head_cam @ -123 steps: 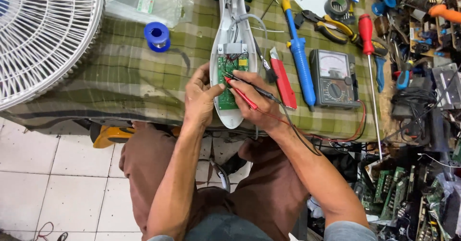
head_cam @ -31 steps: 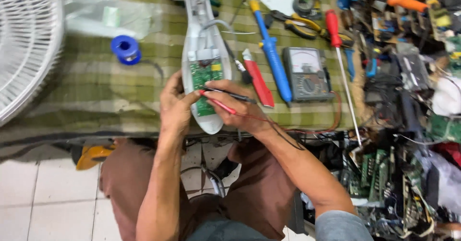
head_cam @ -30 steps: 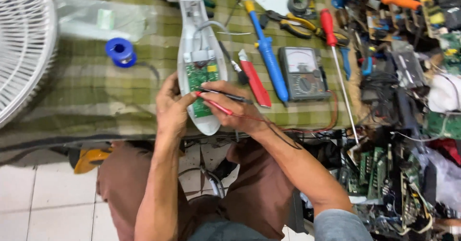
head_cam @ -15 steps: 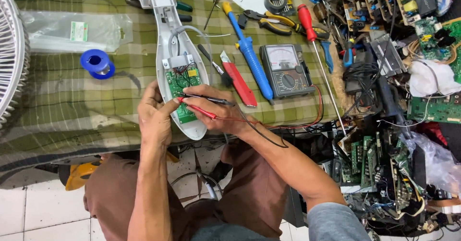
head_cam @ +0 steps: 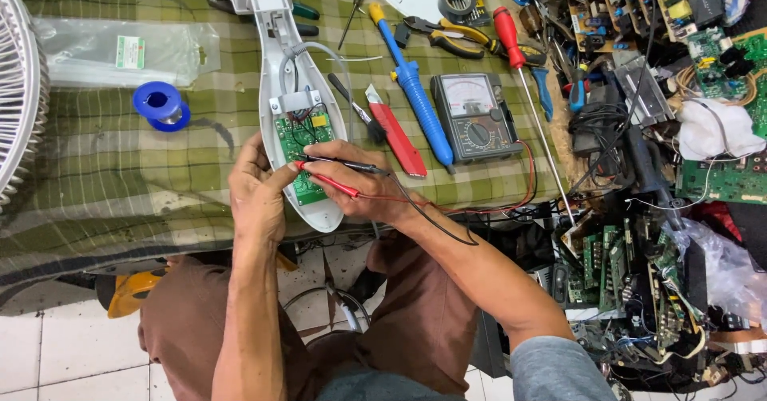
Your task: Testing a circuit board with a multimeter to diagnose or verify repairs.
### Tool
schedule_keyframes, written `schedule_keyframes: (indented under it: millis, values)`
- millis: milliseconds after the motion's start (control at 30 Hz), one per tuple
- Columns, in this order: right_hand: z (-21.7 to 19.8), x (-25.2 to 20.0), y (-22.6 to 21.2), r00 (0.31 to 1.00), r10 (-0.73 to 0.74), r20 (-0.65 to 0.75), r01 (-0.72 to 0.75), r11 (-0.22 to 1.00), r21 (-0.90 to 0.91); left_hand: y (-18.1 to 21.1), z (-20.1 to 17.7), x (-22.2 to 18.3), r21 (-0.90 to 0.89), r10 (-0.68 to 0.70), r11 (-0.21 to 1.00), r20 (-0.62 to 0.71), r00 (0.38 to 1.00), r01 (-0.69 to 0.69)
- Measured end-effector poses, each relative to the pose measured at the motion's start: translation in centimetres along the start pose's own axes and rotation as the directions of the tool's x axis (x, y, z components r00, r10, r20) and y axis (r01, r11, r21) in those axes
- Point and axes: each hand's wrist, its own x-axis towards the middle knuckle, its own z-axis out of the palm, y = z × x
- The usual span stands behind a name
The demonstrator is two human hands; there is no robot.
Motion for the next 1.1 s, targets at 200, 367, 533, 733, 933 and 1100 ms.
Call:
schedule_keyframes:
  millis: [200, 367, 533, 733, 933, 1100]
  values:
    - [0.1, -0.1, 0.2, 1.000, -0.003, 0.004, 0.003, 1.000, -0.001, 0.0, 0.0, 0.0, 0.001, 0.022, 1.000, 0.015, 1.000, -0.022]
    - [0.1, -0.1, 0.2, 1.000, -0.009, -0.001, 0.009, 1.000, -0.001, 0.2, 0.2, -0.1, 0.006, 0.004, 1.000, 0.011, 1.000, -0.004]
    - [0.0, 0.1, 0.1, 1.000, 0.000, 0.005, 0.000, 1.000, 0.002, 0.5, 0.1, -0.1, 0.028, 0.002, 1.000, 0.008, 1.000, -0.002]
    - [0.3, 0.3, -0.4, 0.999, -0.035, -0.022, 0.035, 0.999, 0.024, -0.1, 0.2, 0.0, 0.057, -0.026, 0.998, -0.019, 0.999, 0.027]
    - [0.2, 1.0, -0.9, 0.997, -0.066, 0.045, 0.068, 0.997, -0.041, -1.1, -0.4, 0.4, -0.041, -0.005, 0.999, -0.010, 1.000, 0.004]
    - [0.5, 0.5, -0.7, 0.997, -0.039, -0.065, 0.035, 0.997, -0.061, -1.1, -0.2, 0.3, -0.057, -0.008, 0.998, 0.008, 1.000, 0.008]
